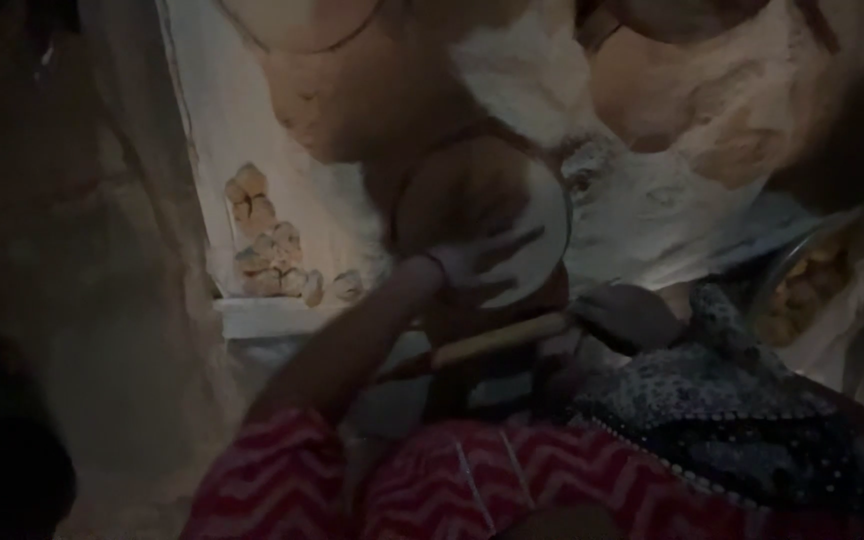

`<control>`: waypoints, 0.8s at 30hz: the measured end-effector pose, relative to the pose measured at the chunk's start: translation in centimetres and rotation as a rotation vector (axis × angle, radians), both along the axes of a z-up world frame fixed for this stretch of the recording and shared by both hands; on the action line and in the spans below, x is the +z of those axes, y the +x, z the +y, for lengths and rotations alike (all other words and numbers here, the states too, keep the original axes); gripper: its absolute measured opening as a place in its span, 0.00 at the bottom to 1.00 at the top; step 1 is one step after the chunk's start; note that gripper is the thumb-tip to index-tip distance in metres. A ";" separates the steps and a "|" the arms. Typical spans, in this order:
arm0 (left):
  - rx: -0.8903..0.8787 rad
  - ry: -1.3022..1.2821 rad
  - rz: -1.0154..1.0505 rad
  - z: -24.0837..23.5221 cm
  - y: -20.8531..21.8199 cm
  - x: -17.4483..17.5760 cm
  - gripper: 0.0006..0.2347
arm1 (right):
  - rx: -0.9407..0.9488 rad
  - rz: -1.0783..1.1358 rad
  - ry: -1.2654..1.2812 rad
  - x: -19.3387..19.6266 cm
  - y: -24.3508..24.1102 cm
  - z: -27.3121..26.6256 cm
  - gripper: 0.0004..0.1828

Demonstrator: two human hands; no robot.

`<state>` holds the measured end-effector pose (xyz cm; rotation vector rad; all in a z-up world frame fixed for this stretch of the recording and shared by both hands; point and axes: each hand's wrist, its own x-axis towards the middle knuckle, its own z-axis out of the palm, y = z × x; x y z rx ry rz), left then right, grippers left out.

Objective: The person rolls dough balls into flat circular discs using a rolling pin on a floured surface. They repeatedly flatten, flip, and dust the dough, then place the finished discs onto a nearby pile.

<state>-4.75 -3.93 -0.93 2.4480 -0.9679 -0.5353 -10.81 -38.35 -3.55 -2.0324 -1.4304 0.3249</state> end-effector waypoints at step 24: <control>0.532 0.182 -0.254 11.7 -6.5 4.4 0.32 | -0.598 0.274 -0.418 1.2 8.1 1.4 0.35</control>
